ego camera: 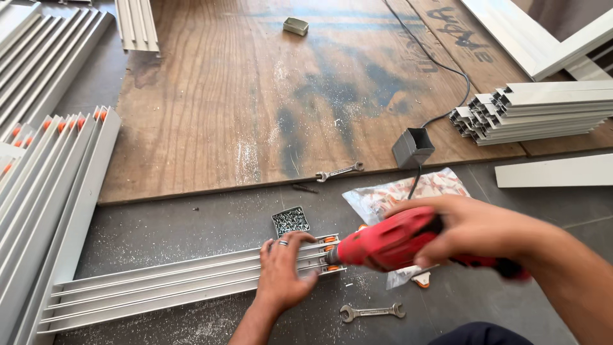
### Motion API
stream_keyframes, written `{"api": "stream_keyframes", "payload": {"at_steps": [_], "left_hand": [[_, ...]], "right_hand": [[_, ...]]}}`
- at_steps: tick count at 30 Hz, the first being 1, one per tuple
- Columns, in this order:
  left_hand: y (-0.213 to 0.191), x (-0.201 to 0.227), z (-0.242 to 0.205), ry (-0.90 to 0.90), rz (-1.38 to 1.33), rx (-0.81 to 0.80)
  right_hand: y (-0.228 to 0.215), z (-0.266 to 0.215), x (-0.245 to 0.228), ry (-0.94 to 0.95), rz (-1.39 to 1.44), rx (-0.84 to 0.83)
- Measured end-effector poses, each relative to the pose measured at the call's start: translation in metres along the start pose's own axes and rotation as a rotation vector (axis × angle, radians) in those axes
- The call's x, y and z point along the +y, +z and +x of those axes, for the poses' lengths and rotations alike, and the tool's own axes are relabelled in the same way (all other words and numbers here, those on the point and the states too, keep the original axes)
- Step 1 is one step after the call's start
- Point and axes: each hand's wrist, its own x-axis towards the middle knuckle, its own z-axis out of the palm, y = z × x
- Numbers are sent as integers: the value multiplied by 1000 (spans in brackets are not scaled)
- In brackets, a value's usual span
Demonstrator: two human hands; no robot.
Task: The person assembles aluminum window frame components by inserting orange plastic spacers and securing them with screws using a red power drill. They handle multiple frame sections, aligning them and fastening the spacers before stacking the completed units.
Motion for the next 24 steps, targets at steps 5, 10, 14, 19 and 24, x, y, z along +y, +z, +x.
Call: {"api": "stream_keyframes", "payload": {"at_steps": [5,10,14,19,24], "left_hand": [[-5,-11,40,-210,28,177],[-13,-2,81,-210,424,-25],[-1,-3,93,-113,582,-29],[5,-14,97,-64,578,-5],[1,-15,90,-118,183,176]], "right_hand": [[23,6,114,43,810,289],[94,38,159,-54,1320,438],[100,45,175,-1,1392,462],[89,56,180,-47,1413,416],[85,53,169,-74,1322,383]]}}
